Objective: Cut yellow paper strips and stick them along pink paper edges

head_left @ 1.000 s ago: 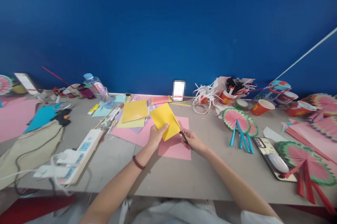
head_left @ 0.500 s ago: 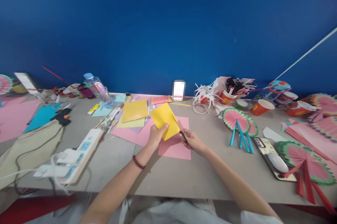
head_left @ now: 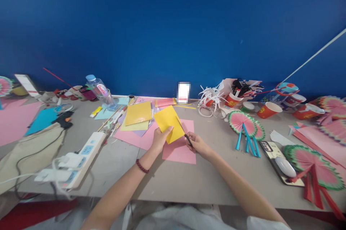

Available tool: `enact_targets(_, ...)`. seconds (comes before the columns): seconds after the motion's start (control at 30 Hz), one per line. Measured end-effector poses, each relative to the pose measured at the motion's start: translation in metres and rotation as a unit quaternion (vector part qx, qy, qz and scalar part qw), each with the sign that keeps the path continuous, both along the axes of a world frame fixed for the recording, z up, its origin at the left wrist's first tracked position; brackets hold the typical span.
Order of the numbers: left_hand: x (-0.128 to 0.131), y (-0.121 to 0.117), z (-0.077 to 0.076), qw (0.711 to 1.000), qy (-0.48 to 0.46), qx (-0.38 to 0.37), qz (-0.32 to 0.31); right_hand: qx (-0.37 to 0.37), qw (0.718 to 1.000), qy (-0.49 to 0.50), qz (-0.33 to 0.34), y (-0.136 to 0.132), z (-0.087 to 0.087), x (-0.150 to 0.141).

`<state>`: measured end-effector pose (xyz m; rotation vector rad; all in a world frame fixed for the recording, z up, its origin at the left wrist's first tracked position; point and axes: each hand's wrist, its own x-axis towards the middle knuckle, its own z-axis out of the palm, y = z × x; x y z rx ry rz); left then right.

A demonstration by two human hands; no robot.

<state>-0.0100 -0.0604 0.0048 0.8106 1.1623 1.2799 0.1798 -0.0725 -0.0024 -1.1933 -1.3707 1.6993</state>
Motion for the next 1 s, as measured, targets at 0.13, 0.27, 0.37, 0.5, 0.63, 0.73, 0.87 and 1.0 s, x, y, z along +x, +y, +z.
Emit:
enact_targets(0.13,-0.0003,-0.0005,0.0013,1.0,-0.009,0.003,-0.006,0.0,1.0,-0.002,0.002,0.0003,-0.0024,0.0)
enact_targets(0.27,-0.0009,-0.0002,0.0028,1.0,-0.008,0.002,-0.007,0.003,1.0,-0.001,0.003,0.0006,-0.0058,0.0008)
enact_targets(0.37,-0.0013,0.0003,0.0026,1.0,-0.006,-0.003,-0.002,0.007,1.0,-0.005,0.001,0.0007,-0.0056,0.0011)
enact_targets(0.5,-0.0017,0.0005,0.001,1.0,-0.011,0.002,-0.01,0.005,1.0,-0.011,-0.004,0.0003,-0.0016,0.0003)
enact_targets(0.63,-0.0026,0.0008,0.0007,1.0,0.002,-0.001,-0.009,0.005,1.0,-0.004,-0.002,0.0007,-0.0006,-0.0001)
enact_targets(0.73,-0.003,0.0013,0.0014,1.0,0.01,-0.005,-0.01,-0.003,1.0,0.002,0.001,0.0022,-0.003,0.0001)
enact_targets(0.87,-0.0024,0.0013,0.0016,1.0,0.013,-0.01,-0.02,-0.014,1.0,0.001,0.004,0.0034,-0.0044,0.0005)
enact_targets(1.0,-0.0008,0.0009,-0.002,0.999,0.018,-0.015,-0.043,-0.015,1.0,0.004,0.002,0.003,-0.0014,-0.0001)
